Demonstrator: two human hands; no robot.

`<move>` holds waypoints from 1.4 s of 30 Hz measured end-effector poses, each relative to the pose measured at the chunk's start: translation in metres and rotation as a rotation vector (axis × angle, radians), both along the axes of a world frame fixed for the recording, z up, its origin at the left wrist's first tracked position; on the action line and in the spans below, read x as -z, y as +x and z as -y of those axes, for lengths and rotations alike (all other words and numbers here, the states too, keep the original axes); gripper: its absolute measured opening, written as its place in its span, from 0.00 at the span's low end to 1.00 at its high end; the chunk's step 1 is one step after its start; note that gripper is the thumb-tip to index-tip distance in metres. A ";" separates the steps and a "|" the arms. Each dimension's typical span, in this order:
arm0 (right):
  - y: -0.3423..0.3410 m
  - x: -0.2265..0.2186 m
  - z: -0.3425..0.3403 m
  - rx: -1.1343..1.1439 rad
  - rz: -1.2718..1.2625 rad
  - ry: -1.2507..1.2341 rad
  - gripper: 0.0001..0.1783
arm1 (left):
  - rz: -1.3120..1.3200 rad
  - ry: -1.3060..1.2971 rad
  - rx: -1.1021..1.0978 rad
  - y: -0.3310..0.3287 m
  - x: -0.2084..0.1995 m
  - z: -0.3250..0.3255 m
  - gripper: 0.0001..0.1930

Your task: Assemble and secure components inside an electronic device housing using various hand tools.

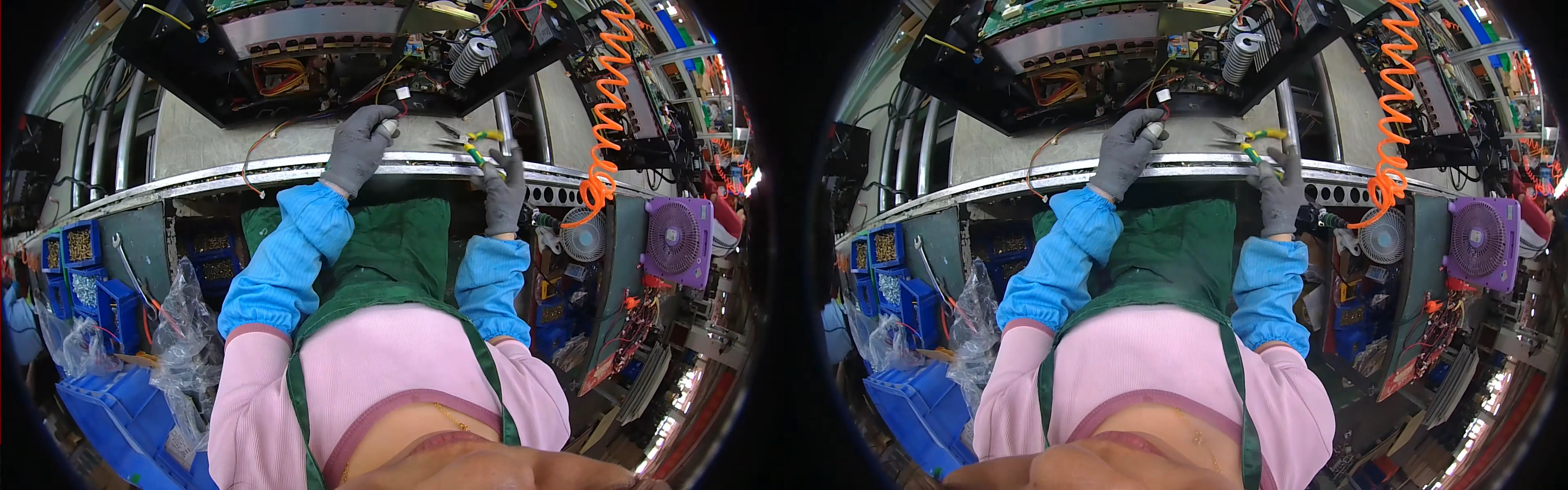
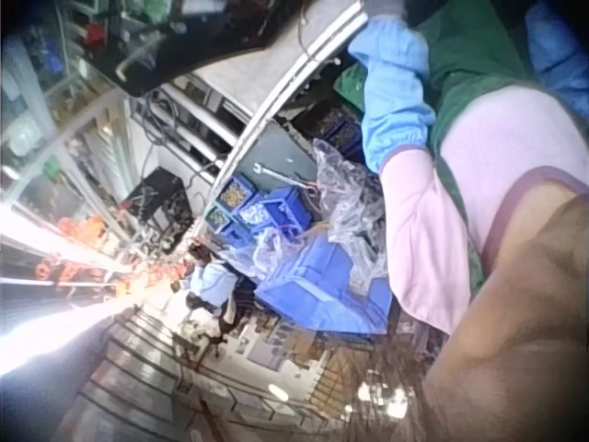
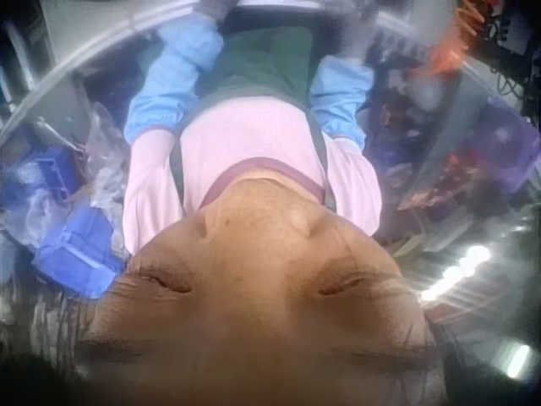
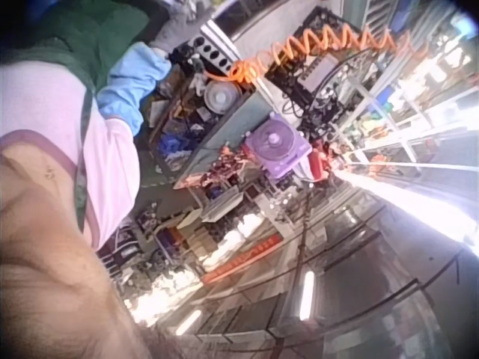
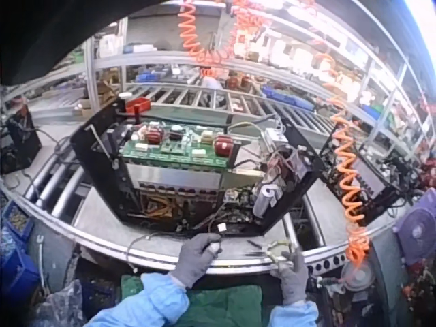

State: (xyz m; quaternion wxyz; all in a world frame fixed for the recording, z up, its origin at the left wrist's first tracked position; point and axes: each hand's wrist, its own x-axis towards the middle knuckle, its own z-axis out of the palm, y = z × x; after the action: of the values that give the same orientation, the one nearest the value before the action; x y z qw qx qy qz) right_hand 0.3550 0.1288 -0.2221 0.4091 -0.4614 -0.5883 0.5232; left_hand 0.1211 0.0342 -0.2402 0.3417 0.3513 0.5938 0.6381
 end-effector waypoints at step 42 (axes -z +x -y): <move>-0.036 0.055 -0.024 -0.520 -1.034 -0.500 0.14 | 1.094 0.513 0.152 -0.046 -0.050 0.090 0.10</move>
State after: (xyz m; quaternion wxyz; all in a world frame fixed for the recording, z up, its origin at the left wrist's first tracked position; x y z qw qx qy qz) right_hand 0.3195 0.1527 -0.2771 0.3797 -0.0724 -0.2673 0.8827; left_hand 0.0746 -0.0558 -0.1906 0.5463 0.0849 0.1329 0.8226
